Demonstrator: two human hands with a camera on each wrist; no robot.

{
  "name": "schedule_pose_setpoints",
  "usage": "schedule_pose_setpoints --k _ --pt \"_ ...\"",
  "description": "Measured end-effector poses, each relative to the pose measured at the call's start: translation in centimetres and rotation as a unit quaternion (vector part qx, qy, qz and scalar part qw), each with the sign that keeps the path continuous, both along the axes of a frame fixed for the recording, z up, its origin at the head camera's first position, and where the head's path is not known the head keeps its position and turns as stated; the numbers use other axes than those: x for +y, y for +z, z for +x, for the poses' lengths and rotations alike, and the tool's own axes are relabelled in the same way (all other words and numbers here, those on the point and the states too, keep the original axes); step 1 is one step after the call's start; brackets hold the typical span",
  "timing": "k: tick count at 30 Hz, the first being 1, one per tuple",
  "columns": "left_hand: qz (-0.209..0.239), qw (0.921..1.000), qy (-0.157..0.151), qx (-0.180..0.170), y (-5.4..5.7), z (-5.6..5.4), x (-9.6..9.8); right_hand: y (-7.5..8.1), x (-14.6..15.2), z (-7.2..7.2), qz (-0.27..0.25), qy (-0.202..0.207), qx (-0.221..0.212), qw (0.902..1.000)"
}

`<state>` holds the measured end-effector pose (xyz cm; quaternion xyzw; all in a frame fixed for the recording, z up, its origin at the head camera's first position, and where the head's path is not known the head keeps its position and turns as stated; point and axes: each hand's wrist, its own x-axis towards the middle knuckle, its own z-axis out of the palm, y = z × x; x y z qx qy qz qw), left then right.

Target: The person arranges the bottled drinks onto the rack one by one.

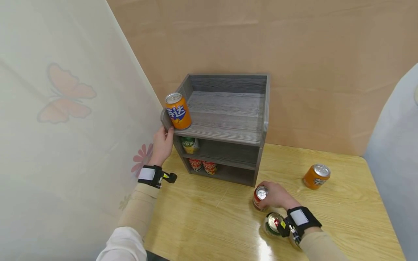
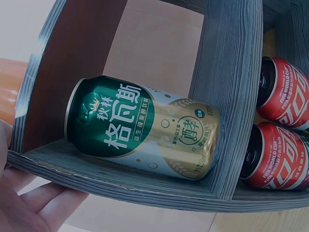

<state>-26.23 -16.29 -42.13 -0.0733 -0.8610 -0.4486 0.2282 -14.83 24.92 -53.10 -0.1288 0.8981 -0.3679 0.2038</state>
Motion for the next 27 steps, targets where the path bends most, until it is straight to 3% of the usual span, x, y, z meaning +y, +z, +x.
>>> schedule_pose_setpoints --k 16,27 --pt "-0.002 1.0 -0.004 0.002 0.05 0.06 -0.01 -0.57 -0.32 0.24 0.016 -0.008 0.029 0.9994" --pt "-0.002 1.0 -0.005 -0.002 0.29 0.21 0.04 0.03 -0.62 0.22 0.009 0.002 0.044 0.999"
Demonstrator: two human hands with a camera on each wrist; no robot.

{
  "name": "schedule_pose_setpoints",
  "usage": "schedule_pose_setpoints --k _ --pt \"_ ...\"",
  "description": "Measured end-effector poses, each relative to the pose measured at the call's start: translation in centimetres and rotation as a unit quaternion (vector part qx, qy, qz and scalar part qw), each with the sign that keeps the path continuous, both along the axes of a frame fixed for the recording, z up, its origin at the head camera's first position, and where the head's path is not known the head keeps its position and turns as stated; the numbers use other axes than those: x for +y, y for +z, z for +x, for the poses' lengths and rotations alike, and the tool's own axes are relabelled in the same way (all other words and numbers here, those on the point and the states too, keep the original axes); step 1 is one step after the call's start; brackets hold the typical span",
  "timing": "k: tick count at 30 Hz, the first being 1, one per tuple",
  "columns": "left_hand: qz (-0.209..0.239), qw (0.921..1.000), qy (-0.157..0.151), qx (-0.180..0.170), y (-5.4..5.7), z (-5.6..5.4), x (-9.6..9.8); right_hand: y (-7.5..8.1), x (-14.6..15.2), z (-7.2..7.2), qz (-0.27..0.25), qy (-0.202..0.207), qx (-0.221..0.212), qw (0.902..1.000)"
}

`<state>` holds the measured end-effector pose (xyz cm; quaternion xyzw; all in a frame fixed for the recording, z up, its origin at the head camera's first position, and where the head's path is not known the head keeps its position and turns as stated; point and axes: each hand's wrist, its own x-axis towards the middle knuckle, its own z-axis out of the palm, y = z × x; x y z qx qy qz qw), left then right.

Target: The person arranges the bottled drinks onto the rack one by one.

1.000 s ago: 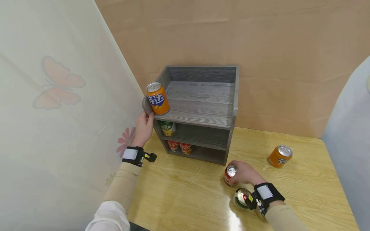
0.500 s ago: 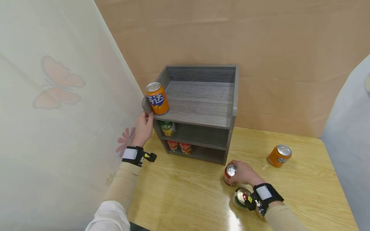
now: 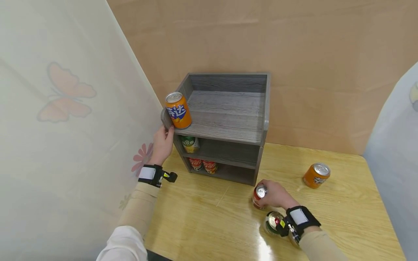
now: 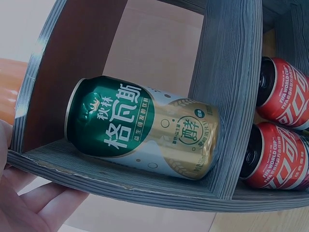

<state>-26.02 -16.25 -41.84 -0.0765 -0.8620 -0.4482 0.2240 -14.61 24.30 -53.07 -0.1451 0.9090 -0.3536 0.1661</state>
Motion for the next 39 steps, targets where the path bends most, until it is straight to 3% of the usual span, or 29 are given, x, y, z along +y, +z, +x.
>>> schedule_pose_setpoints --k 10,18,24,32,39 --pt "-0.003 1.0 0.0 0.006 0.0 0.0 0.0 0.8 -1.0 -0.3 -0.029 -0.002 -0.024 0.9993" --pt "-0.002 1.0 0.001 0.004 0.0 0.0 0.0 2.0 -2.3 -0.3 -0.043 0.017 -0.008 0.9989" --pt "-0.002 1.0 0.0 0.003 0.0 0.0 0.0 2.3 -3.6 -0.3 -0.042 0.007 0.008 0.999" --pt "-0.003 1.0 0.003 0.002 -0.1 0.0 0.0 1.7 -5.3 -0.1 -0.057 -0.027 0.028 0.9976" --pt "-0.006 1.0 0.004 0.002 -0.2 -0.1 0.0 0.3 -6.9 -0.1 -0.068 -0.054 0.101 0.991"
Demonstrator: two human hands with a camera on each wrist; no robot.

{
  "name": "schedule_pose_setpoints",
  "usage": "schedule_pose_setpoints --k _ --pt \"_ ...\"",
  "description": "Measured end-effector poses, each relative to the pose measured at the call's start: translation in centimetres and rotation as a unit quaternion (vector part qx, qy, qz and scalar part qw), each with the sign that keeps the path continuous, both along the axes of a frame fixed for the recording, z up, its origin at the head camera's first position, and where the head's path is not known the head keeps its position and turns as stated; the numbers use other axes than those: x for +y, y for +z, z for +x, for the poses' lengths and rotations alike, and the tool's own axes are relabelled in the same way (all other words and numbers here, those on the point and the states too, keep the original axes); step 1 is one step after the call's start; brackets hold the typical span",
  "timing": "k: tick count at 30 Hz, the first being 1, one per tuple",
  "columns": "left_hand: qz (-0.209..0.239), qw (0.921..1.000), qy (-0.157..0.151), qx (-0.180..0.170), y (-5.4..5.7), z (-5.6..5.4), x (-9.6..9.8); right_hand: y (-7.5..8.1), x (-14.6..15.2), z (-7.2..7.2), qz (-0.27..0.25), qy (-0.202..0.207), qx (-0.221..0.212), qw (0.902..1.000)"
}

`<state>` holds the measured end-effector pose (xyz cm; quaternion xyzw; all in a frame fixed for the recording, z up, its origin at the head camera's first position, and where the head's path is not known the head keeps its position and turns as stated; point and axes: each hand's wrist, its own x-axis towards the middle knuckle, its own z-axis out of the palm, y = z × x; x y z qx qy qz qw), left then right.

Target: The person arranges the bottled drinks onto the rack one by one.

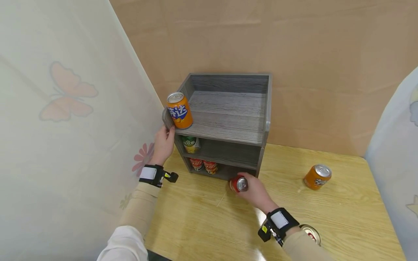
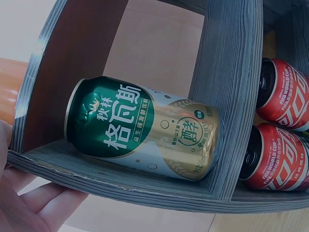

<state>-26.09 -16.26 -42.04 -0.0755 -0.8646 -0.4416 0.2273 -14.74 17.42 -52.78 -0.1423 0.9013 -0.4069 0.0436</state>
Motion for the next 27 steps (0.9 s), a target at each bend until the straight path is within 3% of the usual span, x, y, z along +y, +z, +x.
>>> schedule_pose_setpoints --k 13,27 --pt "0.005 1.0 -0.002 0.003 -0.1 -0.1 0.0 -3.4 -3.1 -1.3 -0.031 -0.08 0.071 0.9938" --pt "0.002 1.0 -0.001 0.001 0.0 0.0 0.0 -5.3 -4.2 -2.5 -0.028 -0.097 0.076 0.9919"
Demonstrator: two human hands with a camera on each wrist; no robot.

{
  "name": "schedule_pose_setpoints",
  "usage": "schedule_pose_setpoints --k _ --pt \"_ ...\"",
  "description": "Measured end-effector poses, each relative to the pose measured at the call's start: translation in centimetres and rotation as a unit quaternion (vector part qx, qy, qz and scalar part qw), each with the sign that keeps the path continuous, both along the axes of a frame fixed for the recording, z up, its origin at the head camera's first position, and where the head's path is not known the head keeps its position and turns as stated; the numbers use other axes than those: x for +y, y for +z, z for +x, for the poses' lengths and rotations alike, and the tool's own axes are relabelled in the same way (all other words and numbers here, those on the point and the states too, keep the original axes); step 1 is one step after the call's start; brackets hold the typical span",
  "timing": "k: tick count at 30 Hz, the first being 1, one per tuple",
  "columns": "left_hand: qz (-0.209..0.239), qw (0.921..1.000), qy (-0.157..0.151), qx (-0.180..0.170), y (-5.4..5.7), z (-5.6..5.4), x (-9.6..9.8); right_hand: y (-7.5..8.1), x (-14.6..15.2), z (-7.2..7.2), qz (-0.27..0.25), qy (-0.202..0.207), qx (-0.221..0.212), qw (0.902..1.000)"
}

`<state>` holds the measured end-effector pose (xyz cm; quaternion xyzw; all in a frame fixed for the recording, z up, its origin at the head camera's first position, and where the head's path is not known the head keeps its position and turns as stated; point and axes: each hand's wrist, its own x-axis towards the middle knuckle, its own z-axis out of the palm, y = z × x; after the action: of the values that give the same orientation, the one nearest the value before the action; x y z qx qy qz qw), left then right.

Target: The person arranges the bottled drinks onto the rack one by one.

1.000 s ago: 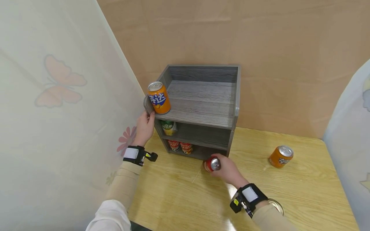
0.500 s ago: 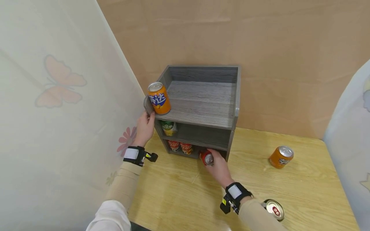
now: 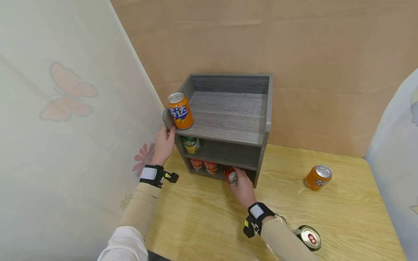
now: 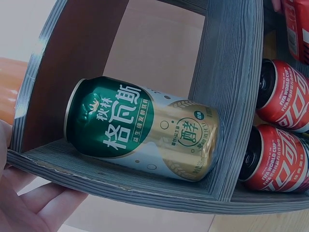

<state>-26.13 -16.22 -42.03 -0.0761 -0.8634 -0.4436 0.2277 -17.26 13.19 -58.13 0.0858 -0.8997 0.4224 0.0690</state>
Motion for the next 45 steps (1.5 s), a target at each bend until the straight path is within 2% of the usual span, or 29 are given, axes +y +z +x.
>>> schedule_pose_setpoints --k 6,11,18,28,34,39,45 --pt "0.004 1.0 -0.002 0.002 0.0 -0.1 0.1 0.2 -0.1 -0.4 0.005 0.001 0.018 0.9998" --pt "0.005 1.0 0.001 0.006 0.0 0.0 0.0 0.5 -0.4 -0.9 0.006 0.007 0.016 0.9998" --pt "-0.001 1.0 0.002 0.006 -0.1 0.0 0.0 0.8 -1.0 -1.3 0.007 0.006 0.003 1.0" --pt "-0.007 0.9999 0.006 0.012 0.0 0.1 0.1 1.3 -1.4 -1.7 -0.004 -0.007 -0.04 0.9991" --pt "-0.008 0.9999 0.007 0.01 0.0 0.1 0.2 0.9 -1.8 -2.3 -0.018 -0.008 -0.035 0.9992" --pt "-0.004 1.0 0.007 0.003 0.1 0.2 0.2 0.6 -1.9 -2.7 -0.046 -0.003 -0.052 0.9976" --pt "-0.001 1.0 0.006 0.004 0.0 0.1 0.2 0.4 -1.8 -3.3 -0.056 -0.003 -0.057 0.9968"
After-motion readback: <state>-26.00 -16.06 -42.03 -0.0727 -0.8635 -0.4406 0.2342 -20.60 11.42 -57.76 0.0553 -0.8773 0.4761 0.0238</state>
